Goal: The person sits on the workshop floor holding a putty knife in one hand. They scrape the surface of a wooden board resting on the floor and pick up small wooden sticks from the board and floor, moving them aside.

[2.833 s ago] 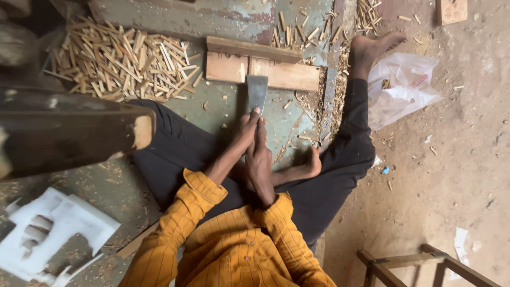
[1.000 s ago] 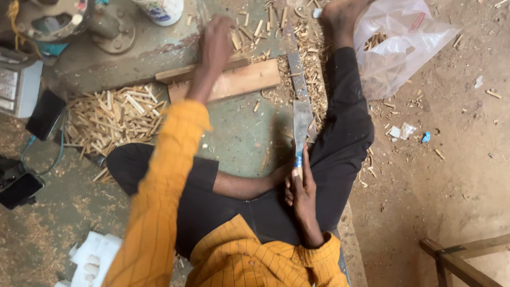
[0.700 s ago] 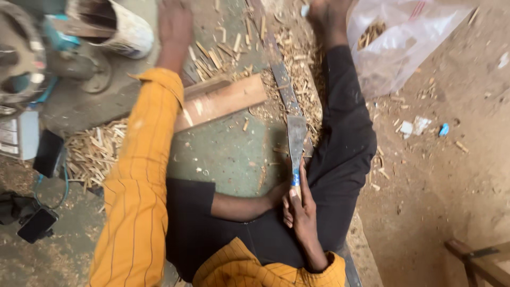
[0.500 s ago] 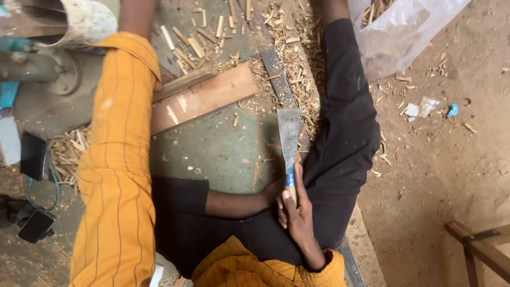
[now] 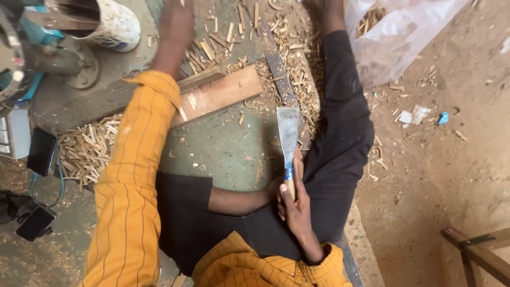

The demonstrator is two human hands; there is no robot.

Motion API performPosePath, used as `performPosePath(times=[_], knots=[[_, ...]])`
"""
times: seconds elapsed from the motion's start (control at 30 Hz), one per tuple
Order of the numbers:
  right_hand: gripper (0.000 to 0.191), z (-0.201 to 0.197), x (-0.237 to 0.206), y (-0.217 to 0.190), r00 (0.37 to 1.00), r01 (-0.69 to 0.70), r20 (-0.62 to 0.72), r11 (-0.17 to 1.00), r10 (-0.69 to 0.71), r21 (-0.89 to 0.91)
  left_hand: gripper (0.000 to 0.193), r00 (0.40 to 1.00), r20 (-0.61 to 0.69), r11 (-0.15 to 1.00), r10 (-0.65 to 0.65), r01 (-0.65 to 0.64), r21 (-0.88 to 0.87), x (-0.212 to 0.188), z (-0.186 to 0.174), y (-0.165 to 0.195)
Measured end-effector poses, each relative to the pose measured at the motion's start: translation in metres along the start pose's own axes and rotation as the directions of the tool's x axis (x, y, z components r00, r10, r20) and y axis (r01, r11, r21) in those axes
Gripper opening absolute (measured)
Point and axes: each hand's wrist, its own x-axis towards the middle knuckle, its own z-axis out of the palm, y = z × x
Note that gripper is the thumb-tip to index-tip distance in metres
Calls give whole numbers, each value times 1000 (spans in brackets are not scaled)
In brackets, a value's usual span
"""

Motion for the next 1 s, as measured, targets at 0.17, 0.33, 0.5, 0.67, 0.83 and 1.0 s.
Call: performPosePath(times=[0.17,0.33,0.5,0.67,0.83,1.0], knots=[[72,8,-10,-4,998,59,10,997,-59,-58,51,995,-13,974,99,-99,-203,-50,-32,35],[70,2,-15,-5,997,72,36,990,-68,-122,55,937,-342,892,71,-213,-400,-54,-49,39],[62,-10,-11,-4,993,84,83,996,-85,26,38,974,7,904,-226,212,-370,-37,-41,28],[61,-21,-8,-4,992,70,96,995,-77,72,26,999,-21,994,-37,35,-100,-27,-23,29],[62,-27,-10,-8,996,64,68,998,-65,18,19,981,-189,976,-41,-1,-219,-29,-27,43],[63,-20,-14,-9,994,59,85,997,-62,41,30,949,-117,627,-292,98,-773,-90,-56,32]])
